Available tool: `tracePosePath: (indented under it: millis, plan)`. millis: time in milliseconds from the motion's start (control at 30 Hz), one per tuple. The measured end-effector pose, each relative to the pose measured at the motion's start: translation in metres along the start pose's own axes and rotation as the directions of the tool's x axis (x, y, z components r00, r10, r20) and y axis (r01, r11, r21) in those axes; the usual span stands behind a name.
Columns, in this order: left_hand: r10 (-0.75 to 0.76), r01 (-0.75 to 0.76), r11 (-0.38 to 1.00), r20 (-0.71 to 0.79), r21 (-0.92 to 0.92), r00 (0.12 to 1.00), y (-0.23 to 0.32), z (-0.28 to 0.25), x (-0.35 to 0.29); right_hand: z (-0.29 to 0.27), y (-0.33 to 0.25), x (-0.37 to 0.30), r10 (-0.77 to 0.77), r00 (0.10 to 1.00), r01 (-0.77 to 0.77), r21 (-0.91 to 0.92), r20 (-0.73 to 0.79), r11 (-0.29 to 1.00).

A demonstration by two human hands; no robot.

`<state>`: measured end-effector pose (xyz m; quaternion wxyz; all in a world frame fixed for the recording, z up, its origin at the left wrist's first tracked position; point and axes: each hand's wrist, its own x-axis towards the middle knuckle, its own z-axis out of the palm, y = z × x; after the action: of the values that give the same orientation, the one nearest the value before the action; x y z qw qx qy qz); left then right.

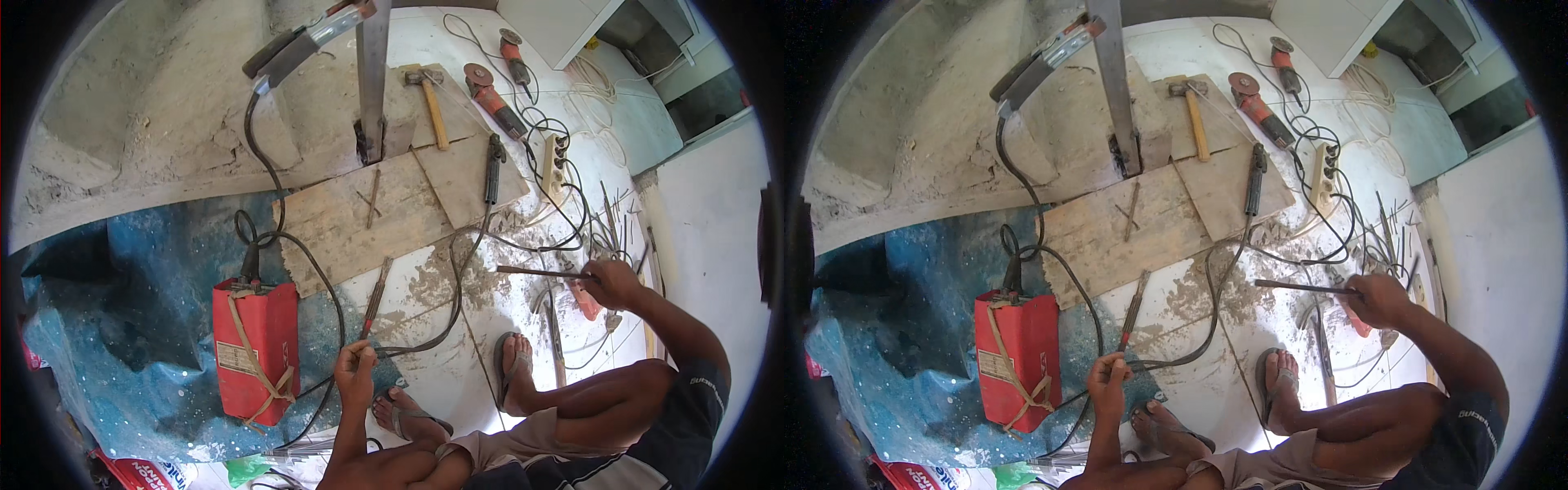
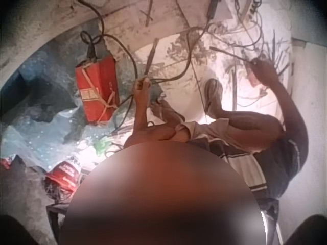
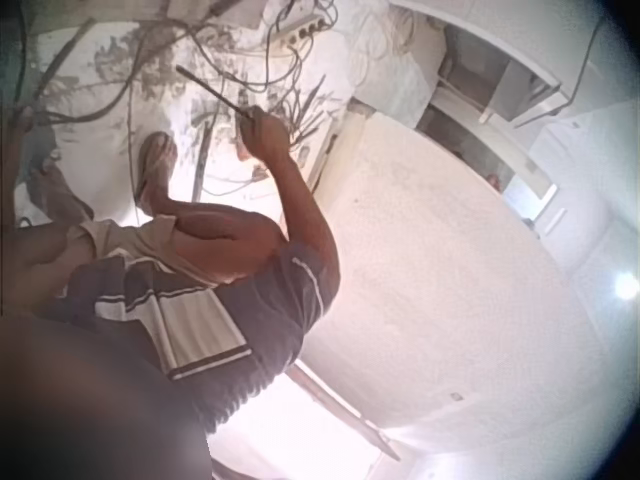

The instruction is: Grinding, welding, and drilling to install a metal handrail on a concrete staircase.

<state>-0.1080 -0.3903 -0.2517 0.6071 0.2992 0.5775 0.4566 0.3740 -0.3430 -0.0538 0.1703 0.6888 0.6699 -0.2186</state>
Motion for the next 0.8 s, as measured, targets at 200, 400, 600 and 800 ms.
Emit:
tracePosePath:
  millis: [200,400,600,800]
  plan:
    - [0.194,-0.198,0.943,0.040,0.268,0.980,0.061,0.005,0.005,0.077,0.023,-0.039,0.117,0.993,-0.108,0.217,-0.027,0.970]
    - [0.606,-0.563,0.636,0.110,0.527,0.788,0.247,0.032,0.015,0.166,0.045,-0.050,0.182,0.964,-0.063,0.499,-0.194,0.864]
    - [0.816,-0.739,0.281,0.252,0.613,0.519,0.426,0.139,0.050,0.199,0.056,-0.042,0.329,0.933,-0.123,0.735,-0.143,0.667]
    - [0.863,-0.852,0.157,0.351,0.500,0.364,0.569,0.230,0.122,0.216,0.038,-0.031,0.227,0.932,0.102,0.803,-0.284,0.587]
